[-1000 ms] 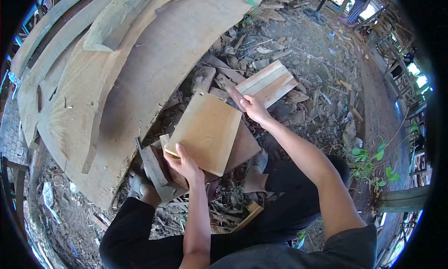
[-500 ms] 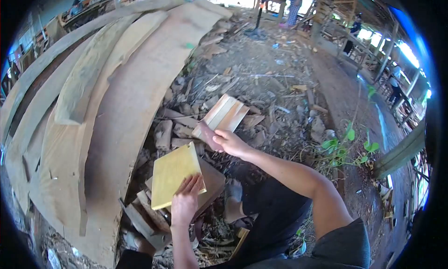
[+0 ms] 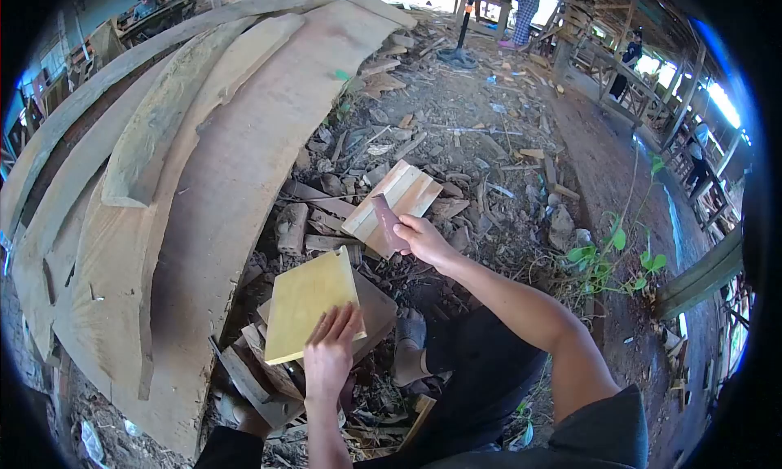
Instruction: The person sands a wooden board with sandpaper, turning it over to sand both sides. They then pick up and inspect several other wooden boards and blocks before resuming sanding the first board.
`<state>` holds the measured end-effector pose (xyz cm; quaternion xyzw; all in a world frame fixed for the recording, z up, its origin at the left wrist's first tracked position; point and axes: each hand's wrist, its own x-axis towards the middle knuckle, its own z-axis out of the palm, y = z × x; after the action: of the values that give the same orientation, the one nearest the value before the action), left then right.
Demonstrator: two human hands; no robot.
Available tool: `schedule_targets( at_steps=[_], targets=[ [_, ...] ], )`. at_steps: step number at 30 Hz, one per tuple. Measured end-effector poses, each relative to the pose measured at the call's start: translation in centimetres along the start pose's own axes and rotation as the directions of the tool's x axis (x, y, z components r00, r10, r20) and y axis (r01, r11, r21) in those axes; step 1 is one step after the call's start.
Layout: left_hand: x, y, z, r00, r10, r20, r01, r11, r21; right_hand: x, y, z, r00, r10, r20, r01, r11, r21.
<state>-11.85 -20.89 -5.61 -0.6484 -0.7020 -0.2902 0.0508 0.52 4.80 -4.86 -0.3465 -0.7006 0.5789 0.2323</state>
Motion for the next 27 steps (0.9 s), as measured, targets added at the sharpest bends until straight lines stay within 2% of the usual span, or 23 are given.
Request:
schedule_targets(
  at_steps=[1, 2, 3, 5, 7, 8, 9, 11, 12, 13, 14, 15, 16, 17, 18, 19, 20, 21, 22, 23, 25, 26, 27],
  targets=[
    [-0.5, -0.2, 0.0, 0.999, -0.02, -0.045, 0.02, 1.0, 0.009, 0.2, 0.6, -0.2, 1.0, -0.007, 0.018, 0.008, 1.0, -0.03],
    [-0.8, -0.6, -0.9, 0.99, -0.125, -0.058, 0.124, 0.992, -0.012, -0.4, 1.0, -0.2, 0.999, 0.001, 0.046, 0.001, 0.998, -0.063],
    [-0.6, -1.1, -1.9, 0.971, -0.169, -0.167, 0.158, 0.984, -0.08, -0.7, 1.1, -0.1, 1.0, 0.012, 0.026, -0.01, 0.997, -0.074],
    [-1.8, -1.7, -4.4, 0.87, -0.446, -0.21, 0.366, 0.87, -0.329, -1.3, 1.2, 0.4, 0.994, 0.107, 0.0, -0.107, 0.992, -0.064],
    [-0.7, -1.4, -5.2, 0.632, -0.575, -0.519, 0.143, 0.746, -0.651, -1.5, 2.1, 1.2, 0.988, 0.15, 0.039, -0.147, 0.986, -0.08],
    [-0.8, -1.4, -6.2, 0.602, -0.645, -0.471, 0.093, 0.642, -0.761, -1.7, 2.4, 1.5, 0.98, 0.186, 0.07, -0.178, 0.978, -0.111],
    [-0.9, -1.5, -6.4, 0.51, -0.756, -0.41, 0.054, 0.504, -0.862, -2.1, 2.7, 2.1, 0.979, 0.191, 0.075, -0.182, 0.977, -0.108],
    [-1.7, -3.3, -5.7, 0.41, -0.863, -0.295, -0.066, 0.295, -0.953, -3.4, 1.7, 3.3, 0.978, 0.202, 0.049, -0.197, 0.977, -0.081],
    [-2.4, -4.3, -5.0, 0.407, -0.865, -0.294, -0.062, 0.294, -0.954, -3.1, 2.4, 3.2, 0.967, 0.222, 0.128, -0.205, 0.97, -0.129],
    [-3.3, -5.3, -4.2, 0.425, -0.888, -0.178, -0.1, 0.15, -0.984, -2.9, 3.0, 3.1, 0.966, 0.224, 0.13, -0.208, 0.97, -0.129],
    [-4.1, -6.2, -3.5, 0.447, -0.893, -0.061, -0.134, 0.0, -0.991, -2.6, 3.4, 2.9, 0.933, 0.253, 0.256, -0.257, 0.966, -0.017],
    [-4.9, -6.9, -2.8, 0.444, -0.894, -0.057, -0.129, -0.001, -0.992, -2.5, 3.7, 2.8, 0.886, 0.263, 0.381, -0.318, 0.944, 0.088],
    [-5.6, -7.6, -2.1, 0.472, -0.878, 0.077, -0.087, -0.133, -0.987, -2.8, 2.6, 3.1, 0.854, 0.314, 0.415, -0.441, 0.859, 0.259],
    [-5.9, -7.9, -1.6, 0.493, -0.845, 0.207, -0.042, -0.261, -0.964, -3.1, 1.5, 3.5, 0.852, 0.28, 0.442, -0.48, 0.753, 0.449],
    [-6.0, -7.9, -1.0, 0.422, -0.87, 0.255, -0.016, -0.289, -0.957, -3.6, 0.2, 3.5, 0.823, 0.296, 0.485, -0.535, 0.688, 0.49],
    [-6.1, -8.2, -0.4, 0.419, -0.871, 0.256, -0.014, -0.288, -0.958, -4.0, -1.2, 3.6, 0.793, 0.306, 0.527, -0.587, 0.616, 0.526],
    [-6.3, -8.4, 0.2, 0.393, -0.866, 0.308, 0.012, -0.33, -0.944, -4.2, -1.6, 3.9, 0.792, 0.307, 0.527, -0.589, 0.613, 0.527],
    [-6.4, -8.6, 0.6, 0.368, -0.857, 0.359, 0.038, -0.372, -0.927, -4.5, -1.7, 4.2, 0.802, 0.341, 0.49, -0.541, 0.763, 0.354],
    [-6.2, -8.3, 0.5, 0.377, -0.858, 0.348, 0.079, -0.345, -0.935, -4.7, -1.8, 4.3, 0.817, 0.365, 0.446, -0.473, 0.867, 0.157],
    [-6.0, -8.2, 0.3, 0.378, -0.857, 0.351, 0.084, -0.346, -0.935, -4.9, -1.9, 3.9, 0.839, 0.206, 0.503, -0.233, 0.972, -0.011],
    [-5.8, -7.8, -0.2, 0.469, -0.873, 0.133, 0.203, -0.04, -0.978, -4.7, -1.6, 3.8, 0.764, 0.41, 0.498, -0.329, 0.912, -0.247],
    [-5.5, -8.0, -0.2, 0.409, -0.906, 0.108, 0.248, -0.004, -0.969, -4.8, -0.6, 4.0, 0.761, 0.413, 0.501, -0.335, 0.911, -0.243],
    [-5.3, -8.2, 0.3, 0.408, -0.906, 0.108, 0.252, -0.002, -0.968, -4.8, 1.2, 4.3, 0.876, 0.275, 0.396, -0.026, 0.848, -0.53]
  ],
)
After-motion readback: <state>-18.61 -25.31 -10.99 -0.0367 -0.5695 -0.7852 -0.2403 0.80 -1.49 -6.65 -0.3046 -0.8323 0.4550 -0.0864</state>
